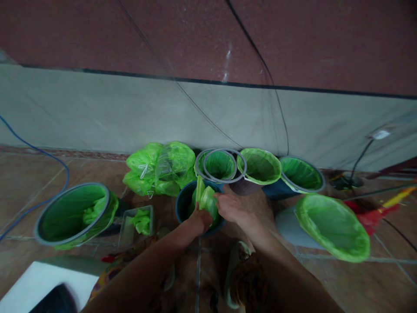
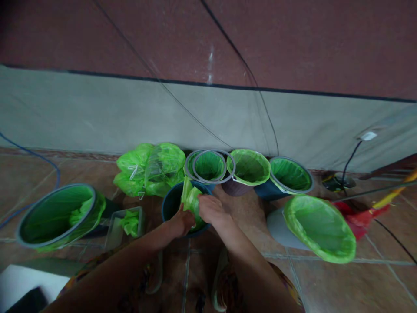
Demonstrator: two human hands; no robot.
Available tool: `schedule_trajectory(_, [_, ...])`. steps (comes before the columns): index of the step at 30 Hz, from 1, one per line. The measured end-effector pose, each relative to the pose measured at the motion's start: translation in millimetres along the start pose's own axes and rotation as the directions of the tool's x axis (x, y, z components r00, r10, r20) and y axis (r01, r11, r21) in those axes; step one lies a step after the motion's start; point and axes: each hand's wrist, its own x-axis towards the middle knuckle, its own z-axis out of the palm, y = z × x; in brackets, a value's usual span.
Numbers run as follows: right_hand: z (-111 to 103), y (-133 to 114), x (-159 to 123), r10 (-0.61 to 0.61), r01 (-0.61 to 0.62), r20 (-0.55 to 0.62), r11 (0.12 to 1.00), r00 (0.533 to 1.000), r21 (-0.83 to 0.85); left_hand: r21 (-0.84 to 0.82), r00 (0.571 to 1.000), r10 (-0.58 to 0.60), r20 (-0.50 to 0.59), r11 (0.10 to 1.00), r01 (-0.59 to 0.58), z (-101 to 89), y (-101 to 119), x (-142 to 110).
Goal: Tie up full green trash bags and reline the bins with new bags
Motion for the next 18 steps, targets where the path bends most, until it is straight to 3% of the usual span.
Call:
schedule_trajectory(2, [7.4, -1.1, 1.5, -0.029, 0.029, -0.001, 0.998, 1.0, 0.047, -0.016, 1.0, 0.009, -0.03, 1.0, -0.01, -1.6, 1.3, -2.1])
schedule_trajectory(7, [21.2, 1.6, 8.7, 0.015, 0.021, -0.165, 0.976, 0.986, 0.215, -0.025, 0.993, 0.038, -0.115, 0.999, -0.041, -3.1, 4.1, -3.2])
schedule_trajectory(13, [16.6, -0.1, 12.3, 0.033, -0.055, -0.103, 0.974, 0.994, -0.221, -0.035, 0.996, 0.026, -0.084, 0.999, -0.029, 2.7, 4.6, -3.8])
schedule_trajectory(15, [14.6, 0.1, 13.0, 0.023, -0.048, -0.096, 0.964, 0.995, -0.26, -0.031, 0.996, 0.013, -0.083, 0.999, -0.015, 3.7, 5.1, -4.2])
schedule_trajectory(16, [14.1, 0.7, 13.3, 0.029, -0.05, -0.091, 0.972, 0.995, -0.23, -0.031, 0.996, 0.01, -0.086, 0.999, -0.012, 3.8, 5.6, -4.7])
schedule_trajectory(18, [13.9, 2.8, 13.3, 0.085, -0.086, -0.097, 0.996, 0.992, -0.004, -0.043, 0.994, 0.011, -0.105, 0.999, -0.016, 2.2, 6.9, -6.9])
